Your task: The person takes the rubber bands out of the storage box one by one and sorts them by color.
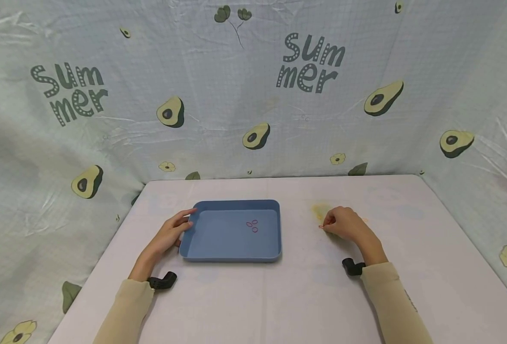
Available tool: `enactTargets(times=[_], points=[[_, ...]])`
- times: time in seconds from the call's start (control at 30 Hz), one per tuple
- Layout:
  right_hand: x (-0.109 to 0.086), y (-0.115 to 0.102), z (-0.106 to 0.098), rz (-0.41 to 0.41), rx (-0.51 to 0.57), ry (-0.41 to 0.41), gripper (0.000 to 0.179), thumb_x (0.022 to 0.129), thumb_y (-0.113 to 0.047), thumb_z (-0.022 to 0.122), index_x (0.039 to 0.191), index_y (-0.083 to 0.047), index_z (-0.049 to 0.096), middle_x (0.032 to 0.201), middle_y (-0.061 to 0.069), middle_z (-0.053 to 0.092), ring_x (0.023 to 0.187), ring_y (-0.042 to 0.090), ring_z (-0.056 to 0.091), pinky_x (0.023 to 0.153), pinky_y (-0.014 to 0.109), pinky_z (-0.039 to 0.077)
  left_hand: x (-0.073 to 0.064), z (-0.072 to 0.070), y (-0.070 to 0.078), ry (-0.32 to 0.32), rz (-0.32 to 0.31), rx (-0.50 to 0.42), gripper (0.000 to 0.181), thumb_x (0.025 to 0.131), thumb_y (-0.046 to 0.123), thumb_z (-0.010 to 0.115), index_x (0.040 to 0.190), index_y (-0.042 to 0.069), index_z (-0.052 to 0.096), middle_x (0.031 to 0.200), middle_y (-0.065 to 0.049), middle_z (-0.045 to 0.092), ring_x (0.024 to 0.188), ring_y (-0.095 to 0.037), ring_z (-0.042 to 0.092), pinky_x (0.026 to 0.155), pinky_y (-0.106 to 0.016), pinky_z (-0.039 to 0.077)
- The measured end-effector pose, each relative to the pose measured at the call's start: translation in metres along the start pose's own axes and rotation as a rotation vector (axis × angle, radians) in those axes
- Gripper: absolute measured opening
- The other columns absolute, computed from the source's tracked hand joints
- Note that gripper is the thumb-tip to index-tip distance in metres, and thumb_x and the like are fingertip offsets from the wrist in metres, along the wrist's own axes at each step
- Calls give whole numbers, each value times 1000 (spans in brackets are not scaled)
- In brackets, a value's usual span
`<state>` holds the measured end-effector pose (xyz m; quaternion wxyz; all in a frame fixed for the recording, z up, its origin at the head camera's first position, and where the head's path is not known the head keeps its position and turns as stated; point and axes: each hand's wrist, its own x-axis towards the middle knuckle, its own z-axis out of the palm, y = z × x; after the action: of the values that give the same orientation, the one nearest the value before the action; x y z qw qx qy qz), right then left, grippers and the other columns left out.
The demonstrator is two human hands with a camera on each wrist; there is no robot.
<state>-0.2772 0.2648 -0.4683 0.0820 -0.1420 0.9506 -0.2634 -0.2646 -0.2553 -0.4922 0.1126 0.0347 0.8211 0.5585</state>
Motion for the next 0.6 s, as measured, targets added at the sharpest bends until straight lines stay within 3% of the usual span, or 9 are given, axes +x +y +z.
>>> enactTargets(times=[0.3,0.6], points=[[-1,-2,0,-18,10,3,6,91,-12,76,88,-7,76,81,2,70,72,14,55,67,30,45,0,0,0,-5,1,-2,51,108,26,54,158,26,44,165,-23,36,146,-44,42,62,-34,55],[1,1,-1,-2,1,1,20,93,-22,76,97,-3,74,82,2,67,74,15,55,70,31,46,1,0,0,3,-6,3,51,108,26,53,158,26,44,165,-23,36,147,-44,41,62,-35,54]])
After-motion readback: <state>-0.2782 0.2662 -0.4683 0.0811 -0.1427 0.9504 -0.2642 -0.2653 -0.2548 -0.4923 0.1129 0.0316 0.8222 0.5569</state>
